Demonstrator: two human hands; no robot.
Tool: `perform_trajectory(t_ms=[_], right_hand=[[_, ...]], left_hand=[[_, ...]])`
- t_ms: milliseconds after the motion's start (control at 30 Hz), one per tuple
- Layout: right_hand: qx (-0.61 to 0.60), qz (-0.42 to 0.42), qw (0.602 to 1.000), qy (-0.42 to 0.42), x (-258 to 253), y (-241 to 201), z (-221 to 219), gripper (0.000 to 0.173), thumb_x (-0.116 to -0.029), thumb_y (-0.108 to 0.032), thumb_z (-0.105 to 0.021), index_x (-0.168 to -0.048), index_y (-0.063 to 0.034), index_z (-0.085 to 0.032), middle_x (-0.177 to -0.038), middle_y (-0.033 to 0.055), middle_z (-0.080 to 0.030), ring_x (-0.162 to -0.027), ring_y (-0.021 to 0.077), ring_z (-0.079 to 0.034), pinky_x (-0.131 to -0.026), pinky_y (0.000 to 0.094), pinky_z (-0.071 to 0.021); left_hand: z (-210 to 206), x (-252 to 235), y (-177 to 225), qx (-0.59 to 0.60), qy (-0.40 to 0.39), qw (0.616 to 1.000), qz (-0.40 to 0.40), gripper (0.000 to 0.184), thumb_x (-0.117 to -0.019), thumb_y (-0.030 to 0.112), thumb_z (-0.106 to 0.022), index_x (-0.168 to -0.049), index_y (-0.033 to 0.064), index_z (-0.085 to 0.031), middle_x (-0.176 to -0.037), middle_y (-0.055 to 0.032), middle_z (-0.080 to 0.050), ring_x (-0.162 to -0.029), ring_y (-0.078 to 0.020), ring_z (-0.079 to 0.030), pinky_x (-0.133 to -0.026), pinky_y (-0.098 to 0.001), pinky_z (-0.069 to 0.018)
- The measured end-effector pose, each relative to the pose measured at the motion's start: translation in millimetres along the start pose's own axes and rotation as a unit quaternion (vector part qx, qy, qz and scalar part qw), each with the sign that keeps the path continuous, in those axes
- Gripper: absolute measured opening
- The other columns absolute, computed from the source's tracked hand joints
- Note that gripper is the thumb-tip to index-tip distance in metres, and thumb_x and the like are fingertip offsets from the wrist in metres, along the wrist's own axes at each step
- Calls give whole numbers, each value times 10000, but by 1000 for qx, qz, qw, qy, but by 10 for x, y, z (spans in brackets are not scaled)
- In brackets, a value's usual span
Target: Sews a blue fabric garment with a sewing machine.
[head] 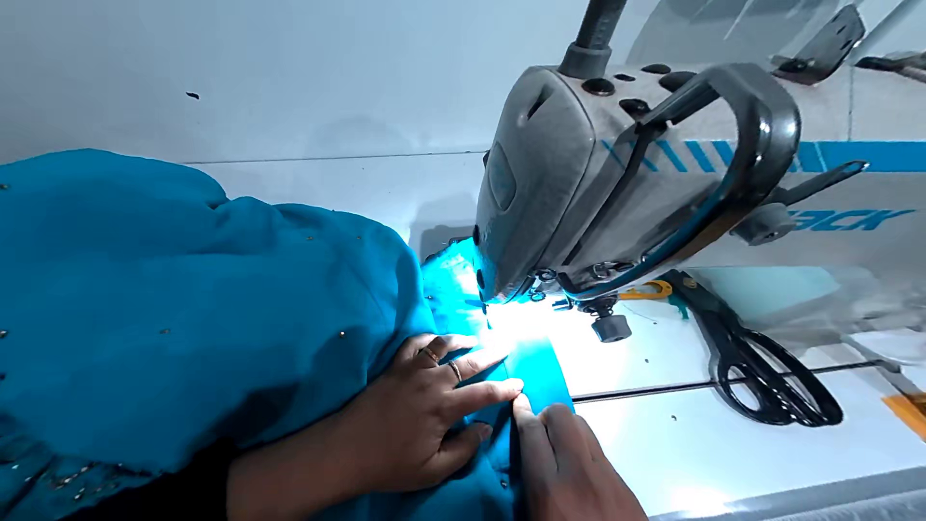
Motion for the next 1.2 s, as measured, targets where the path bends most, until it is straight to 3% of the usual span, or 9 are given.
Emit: perform_trajectory(t_ms=[167, 333, 600, 767, 833, 900, 1000, 1100, 1200], right_hand=[[14, 10, 1000, 18, -123, 24, -85, 205, -860, 19, -616, -1012, 51, -750, -836, 140, -648, -699, 233, -653, -572, 277, -525], [24, 15, 998, 51, -251, 39, -180, 164, -846, 22, -612, -932, 30, -752, -779, 120, -619, -670, 221, -646, -537, 277, -514], [8, 13, 998, 62, -388, 65, -282, 118, -825, 16, -638, -886, 17, -739, -791, 140, -629, -689, 251, -678, -521, 300, -537], [10, 2, 998, 58, -368, 95, -298, 176, -803, 21, -670, -954, 10, -758, -815, 147, -644, -679, 248, -684, -523, 305, -551], [-8, -8, 999, 39, -320, 121, -267, 251, -816, -9, -657, -1037, -10, -775, -803, 140, -638, -679, 260, -679, -535, 326, -555], [-65, -30, 997, -24, -232, 158, -138, 285, -891, -74, -628, -1139, -2, -750, -828, 155, -661, -730, 301, -696, -595, 383, -576], [-183, -71, 968, -155, -44, 262, 94, 392, -966, -156, -616, -1299, 49, -633, -890, 180, -703, -791, 361, -705, -687, 490, -584], [-242, -83, 949, -181, 180, 375, 193, 414, -960, -189, -653, -1294, 53, -622, -876, 179, -709, -764, 354, -695, -702, 506, -577], [-326, -84, 933, -127, 382, 474, 232, 350, -943, -149, -688, -1208, 76, -649, -832, 170, -690, -686, 270, -665, -648, 424, -569]], left_hand=[[19, -70, -123, 6, -14, 1000, 6, 427, -1041, 424, -386, -1407, 354, -593, -1516, 45, -544, -1425, -222, -450, -1103, -507, -338], [35, -128, -252, -4, 0, 1000, -1, 403, -1030, 443, -416, -1336, 328, -652, -1373, 3, -608, -1312, -214, -515, -1058, -485, -376], [97, -236, -442, -4, -3, 1000, -4, 377, -1006, 445, -464, -1275, 320, -697, -1350, 4, -616, -1299, -229, -523, -1050, -526, -389], [106, -245, -444, 10, -20, 1000, 9, 376, -1020, 435, -464, -1313, 327, -673, -1387, 5, -603, -1343, -232, -496, -1076, -538, -366], [119, -228, -416, 7, -22, 1000, 15, 387, -1028, 420, -460, -1334, 306, -667, -1419, -17, -594, -1356, -251, -498, -1086, -547, -369], [164, -192, -339, -8, -41, 999, 30, 418, -1043, 414, -427, -1356, 265, -661, -1447, -47, -588, -1378, -275, -503, -1102, -556, -381], [320, -15, -106, -16, -108, 993, 44, 584, -1077, 538, -290, -1405, 179, -614, -1479, -126, -568, -1389, -331, -513, -1112, -585, -385], [423, 321, 147, -25, -72, 997, 4, 662, -1052, 617, -270, -1441, 177, -575, -1466, -135, -576, -1356, -347, -547, -1069, -579, -440], [448, 654, 281, -66, -45, 997, -21, 755, -976, 738, -316, -1492, 220, -505, -1508, -113, -540, -1366, -328, -529, -1050, -535, -440]])
Point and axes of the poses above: each hand's wrist, its own x-axis away from the middle knuckle, its own z-axis out of the back of the hand, y = z × x, the point moved 3 cm from there along -x, towards the middle knuckle
